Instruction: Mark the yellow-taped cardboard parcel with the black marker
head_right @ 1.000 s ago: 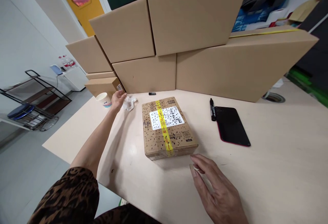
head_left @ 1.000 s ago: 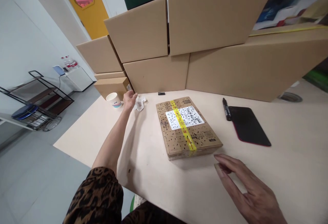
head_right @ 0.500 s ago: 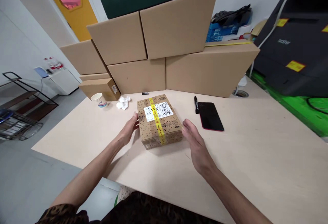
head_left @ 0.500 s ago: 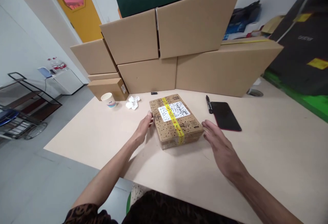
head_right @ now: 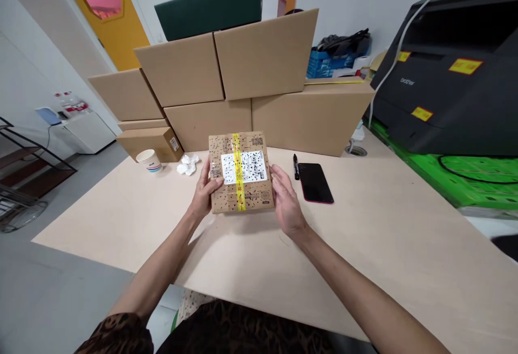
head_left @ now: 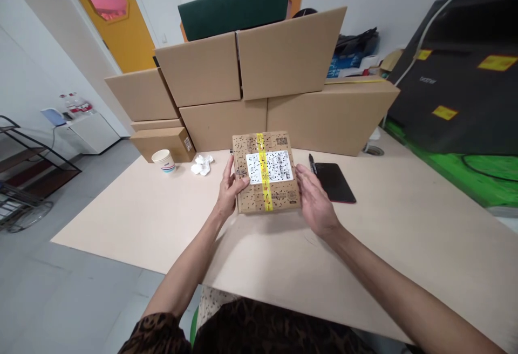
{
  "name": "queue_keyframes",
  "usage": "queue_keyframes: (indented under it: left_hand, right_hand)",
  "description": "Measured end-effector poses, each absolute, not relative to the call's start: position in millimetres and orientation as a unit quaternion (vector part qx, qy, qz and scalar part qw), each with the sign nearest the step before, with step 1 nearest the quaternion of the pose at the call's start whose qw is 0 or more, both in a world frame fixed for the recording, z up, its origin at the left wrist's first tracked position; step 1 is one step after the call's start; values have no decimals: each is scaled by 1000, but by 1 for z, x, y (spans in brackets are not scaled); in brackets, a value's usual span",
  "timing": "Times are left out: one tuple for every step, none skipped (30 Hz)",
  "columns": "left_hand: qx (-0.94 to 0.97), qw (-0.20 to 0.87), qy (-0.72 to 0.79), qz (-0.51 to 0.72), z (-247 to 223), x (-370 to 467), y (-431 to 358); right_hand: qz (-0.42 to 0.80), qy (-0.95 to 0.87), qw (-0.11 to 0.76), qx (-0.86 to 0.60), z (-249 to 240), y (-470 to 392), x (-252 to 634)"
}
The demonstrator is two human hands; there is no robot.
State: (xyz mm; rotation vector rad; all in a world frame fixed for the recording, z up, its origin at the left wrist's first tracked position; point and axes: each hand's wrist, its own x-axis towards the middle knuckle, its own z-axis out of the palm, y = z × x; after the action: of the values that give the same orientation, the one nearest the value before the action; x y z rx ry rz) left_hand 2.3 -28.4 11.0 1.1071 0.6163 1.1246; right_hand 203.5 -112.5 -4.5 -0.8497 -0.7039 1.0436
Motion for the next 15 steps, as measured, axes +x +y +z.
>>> queue_keyframes:
  left_hand:
    - [504,639,274,512,8,4,-28]
    - [518,617,276,525,5,6,-27]
    - [533,599,275,530,3,7,-27]
    - [550,587,271,528,2,9,-27]
    - [570,582,261,517,2,10,-26]
    - [592,582,247,500,4,12,-26]
    - [614,582,232,481,5,14,-25]
    - [637,575,220,463,7,16,-24]
    - [660,559,216,453,10,18,-23]
    - [681,538,216,448,11,20,-23]
    - [695,520,219,445,12,21,-22]
    - [701,512,224,443,13,22,-22]
    - [697,519,228,440,12,22,-22]
    - [682,539,231,436,11,21,-23]
    - [660,568,233,434,10,19,-24]
  right_hand:
    - [474,-309,729,-385,-7,-109,206]
    - [478,-305,730,-381,-10,-106,208]
    - [482,-308,730,-375,-11,-103,211]
    - [486,-314,728,-367,-13,-102,213]
    - [489,-321,728,-359,-13,-102,215]
    - [492,-323,728,-351,-14,-103,217]
    - [493,-319,733,-344,-14,-104,219]
    - [493,-309,740,-338,-14,-105,220]
    - [491,-295,749,-334,-14,-105,222]
    - [486,-281,759,-331,-14,-106,223]
    - [480,-268,767,-329,-14,-106,225]
    - [475,-259,773,-331,-14,-106,226]
    - [473,-253,775,-334,-14,-105,227]
    - [474,-248,773,-341,-14,-105,228]
    - [479,-243,768,-348,-15,-104,229]
